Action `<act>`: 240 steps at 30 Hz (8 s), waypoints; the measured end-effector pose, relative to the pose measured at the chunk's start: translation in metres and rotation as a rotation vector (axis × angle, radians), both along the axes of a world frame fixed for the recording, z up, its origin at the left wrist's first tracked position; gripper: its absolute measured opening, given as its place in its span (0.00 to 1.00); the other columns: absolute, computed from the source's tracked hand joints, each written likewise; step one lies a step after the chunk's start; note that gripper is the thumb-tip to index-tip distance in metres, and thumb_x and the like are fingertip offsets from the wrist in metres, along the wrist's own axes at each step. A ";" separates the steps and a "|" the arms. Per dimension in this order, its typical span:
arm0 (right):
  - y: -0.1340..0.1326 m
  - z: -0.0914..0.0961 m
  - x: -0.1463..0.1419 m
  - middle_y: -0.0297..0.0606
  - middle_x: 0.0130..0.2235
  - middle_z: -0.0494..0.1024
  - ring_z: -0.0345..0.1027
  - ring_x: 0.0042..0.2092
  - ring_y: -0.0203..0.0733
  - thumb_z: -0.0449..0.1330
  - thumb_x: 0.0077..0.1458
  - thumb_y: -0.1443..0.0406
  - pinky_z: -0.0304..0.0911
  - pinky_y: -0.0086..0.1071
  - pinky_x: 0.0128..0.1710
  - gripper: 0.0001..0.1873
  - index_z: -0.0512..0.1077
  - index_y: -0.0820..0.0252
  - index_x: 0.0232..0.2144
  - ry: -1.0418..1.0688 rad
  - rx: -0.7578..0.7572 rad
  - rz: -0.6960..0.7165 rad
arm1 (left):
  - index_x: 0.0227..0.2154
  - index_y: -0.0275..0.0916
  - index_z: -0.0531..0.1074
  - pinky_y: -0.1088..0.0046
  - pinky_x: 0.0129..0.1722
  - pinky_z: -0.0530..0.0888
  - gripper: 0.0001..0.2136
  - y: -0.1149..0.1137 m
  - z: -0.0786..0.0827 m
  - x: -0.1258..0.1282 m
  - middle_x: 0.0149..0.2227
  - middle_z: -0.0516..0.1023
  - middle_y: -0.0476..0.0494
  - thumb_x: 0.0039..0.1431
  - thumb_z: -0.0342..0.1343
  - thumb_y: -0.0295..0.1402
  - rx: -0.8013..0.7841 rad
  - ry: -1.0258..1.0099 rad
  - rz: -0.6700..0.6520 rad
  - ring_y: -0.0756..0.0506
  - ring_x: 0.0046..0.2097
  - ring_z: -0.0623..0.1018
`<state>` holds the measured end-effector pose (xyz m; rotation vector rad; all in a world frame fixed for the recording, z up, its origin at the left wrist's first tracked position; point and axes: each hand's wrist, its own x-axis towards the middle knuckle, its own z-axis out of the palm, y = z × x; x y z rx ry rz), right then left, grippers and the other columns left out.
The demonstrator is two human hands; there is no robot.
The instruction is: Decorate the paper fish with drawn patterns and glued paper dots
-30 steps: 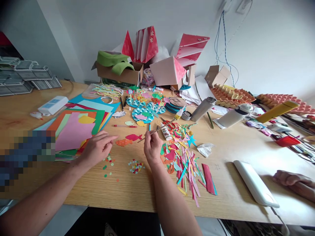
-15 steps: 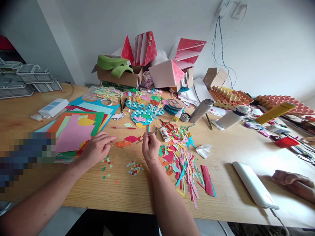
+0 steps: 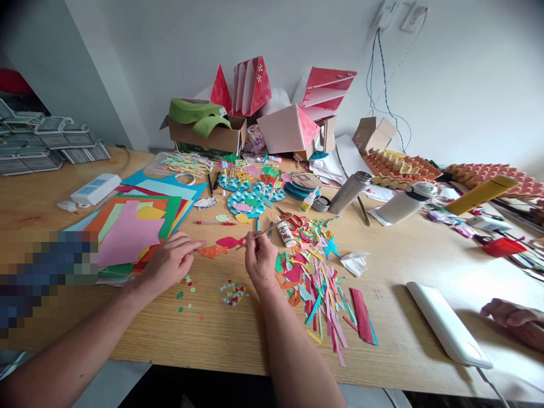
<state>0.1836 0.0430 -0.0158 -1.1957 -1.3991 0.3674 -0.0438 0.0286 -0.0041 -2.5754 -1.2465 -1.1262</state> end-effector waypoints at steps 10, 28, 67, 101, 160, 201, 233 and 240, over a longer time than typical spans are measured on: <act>0.001 -0.001 0.001 0.27 0.18 0.68 0.60 0.19 0.32 0.52 0.64 0.55 0.58 0.27 0.22 0.16 0.68 0.59 0.30 0.014 -0.028 0.022 | 0.42 0.37 0.77 0.67 0.37 0.77 0.21 -0.003 0.001 -0.001 0.32 0.80 0.44 0.51 0.48 0.14 -0.007 -0.011 0.044 0.43 0.39 0.76; 0.000 0.018 0.003 0.40 0.33 0.74 0.69 0.35 0.42 0.51 0.64 0.66 0.62 0.32 0.36 0.08 0.69 0.58 0.35 -0.583 -0.107 0.400 | 0.50 0.35 0.73 0.65 0.39 0.75 0.26 -0.022 0.030 0.007 0.34 0.79 0.39 0.48 0.49 0.14 -0.220 0.315 0.153 0.40 0.41 0.77; -0.002 0.013 -0.002 0.38 0.30 0.69 0.66 0.37 0.44 0.50 0.64 0.70 0.61 0.32 0.38 0.10 0.71 0.60 0.35 -0.789 -0.139 0.488 | 0.53 0.28 0.71 0.56 0.59 0.67 0.20 -0.053 0.016 0.036 0.56 0.73 0.29 0.59 0.46 0.22 -0.403 0.528 0.309 0.34 0.60 0.69; 0.008 0.009 -0.008 0.34 0.23 0.69 0.62 0.25 0.35 0.54 0.58 0.42 0.61 0.30 0.26 0.29 0.74 0.59 0.24 0.208 -0.294 0.271 | 0.57 0.35 0.70 0.54 0.54 0.69 0.22 -0.052 0.008 0.036 0.54 0.73 0.29 0.60 0.48 0.25 -0.411 0.518 0.315 0.33 0.58 0.68; 0.016 0.006 -0.047 0.38 0.28 0.75 0.71 0.31 0.40 0.48 0.65 0.59 0.61 0.31 0.32 0.13 0.65 0.56 0.30 -0.317 -0.221 0.359 | 0.58 0.34 0.70 0.55 0.53 0.71 0.22 -0.051 0.005 0.035 0.55 0.73 0.27 0.61 0.47 0.25 -0.431 0.525 0.319 0.33 0.56 0.71; 0.019 0.003 -0.039 0.37 0.25 0.75 0.65 0.26 0.37 0.52 0.64 0.60 0.58 0.30 0.28 0.12 0.67 0.57 0.28 -0.316 -0.121 0.378 | 0.53 0.35 0.73 0.54 0.54 0.70 0.20 -0.051 0.003 0.035 0.52 0.74 0.34 0.59 0.50 0.25 -0.426 0.434 0.286 0.34 0.56 0.69; -0.059 0.021 -0.003 0.32 0.22 0.70 0.64 0.24 0.34 0.52 0.65 0.62 0.59 0.29 0.26 0.16 0.64 0.57 0.23 -0.254 -0.057 0.201 | 0.52 0.34 0.73 0.56 0.56 0.69 0.17 -0.050 0.009 0.031 0.50 0.74 0.33 0.60 0.50 0.25 -0.392 0.481 0.232 0.35 0.56 0.69; -0.063 0.001 0.001 0.30 0.20 0.65 0.60 0.22 0.35 0.51 0.64 0.64 0.56 0.30 0.25 0.16 0.62 0.56 0.23 -0.260 -0.010 0.149 | 0.54 0.35 0.72 0.56 0.57 0.69 0.19 -0.050 0.007 0.030 0.52 0.74 0.33 0.61 0.49 0.25 -0.387 0.478 0.230 0.35 0.56 0.68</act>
